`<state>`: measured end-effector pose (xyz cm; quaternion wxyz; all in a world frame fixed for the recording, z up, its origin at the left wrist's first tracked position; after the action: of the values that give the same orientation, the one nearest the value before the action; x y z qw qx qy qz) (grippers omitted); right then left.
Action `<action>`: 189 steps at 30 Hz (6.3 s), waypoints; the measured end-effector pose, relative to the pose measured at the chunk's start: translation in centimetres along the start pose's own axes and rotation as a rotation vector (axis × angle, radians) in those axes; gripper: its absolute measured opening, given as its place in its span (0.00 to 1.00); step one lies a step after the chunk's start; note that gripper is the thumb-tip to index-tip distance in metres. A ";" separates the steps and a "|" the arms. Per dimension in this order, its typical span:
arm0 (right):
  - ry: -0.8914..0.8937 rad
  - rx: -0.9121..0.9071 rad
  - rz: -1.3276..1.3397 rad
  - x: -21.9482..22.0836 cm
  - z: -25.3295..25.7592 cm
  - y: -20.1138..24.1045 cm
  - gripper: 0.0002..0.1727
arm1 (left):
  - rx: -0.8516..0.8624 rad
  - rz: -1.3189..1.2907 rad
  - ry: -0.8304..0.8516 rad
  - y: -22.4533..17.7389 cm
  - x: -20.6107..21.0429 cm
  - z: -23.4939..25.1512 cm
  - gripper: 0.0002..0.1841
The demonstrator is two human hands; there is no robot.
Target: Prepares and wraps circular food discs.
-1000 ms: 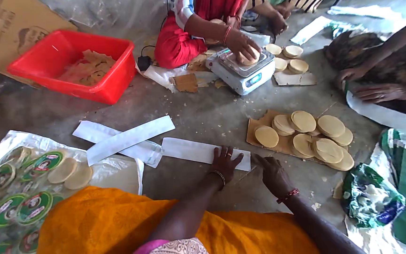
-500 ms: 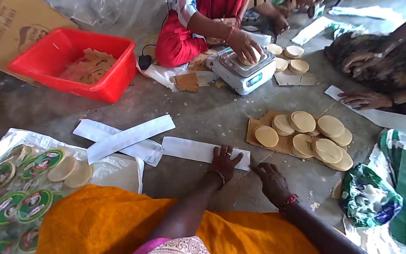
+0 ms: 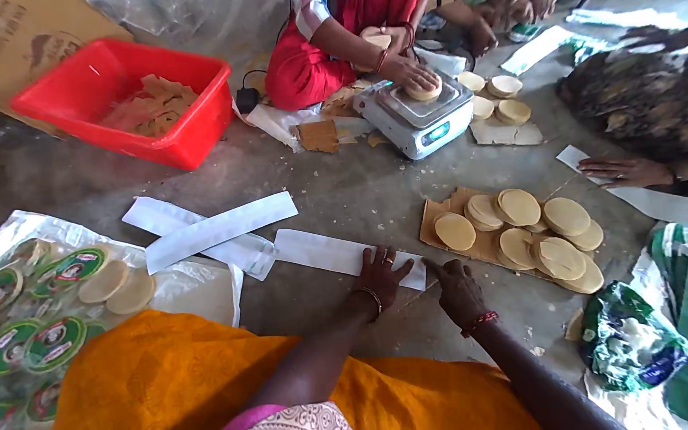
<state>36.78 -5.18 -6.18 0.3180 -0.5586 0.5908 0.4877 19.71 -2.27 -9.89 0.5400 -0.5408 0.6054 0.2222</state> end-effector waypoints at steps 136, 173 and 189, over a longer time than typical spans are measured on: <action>-0.403 -0.464 0.484 0.0 -4.8 12.9 0.16 | -0.034 -0.241 -0.090 4.3 -7.6 -14.4 0.17; -0.397 -0.259 0.849 2.4 9.5 15.4 0.19 | -0.882 -0.271 -0.033 20.1 -10.7 -3.7 0.30; -0.478 -0.284 0.765 3.9 9.2 13.6 0.19 | -0.682 -0.579 -0.244 17.4 -15.7 -5.2 0.10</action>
<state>21.38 0.68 -9.75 0.1633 -0.2109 0.5918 0.7607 -0.61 5.33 0.30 0.4385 -0.8043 0.2537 0.3107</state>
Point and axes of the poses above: each hand's wrist, its own z-axis towards the middle knuckle, its own x-axis out of the palm, y = z × x, the point moved 2 cm from there along z, towards the middle knuckle, and after that the axes turned 13 degrees about -x, right-handed, at the moved point
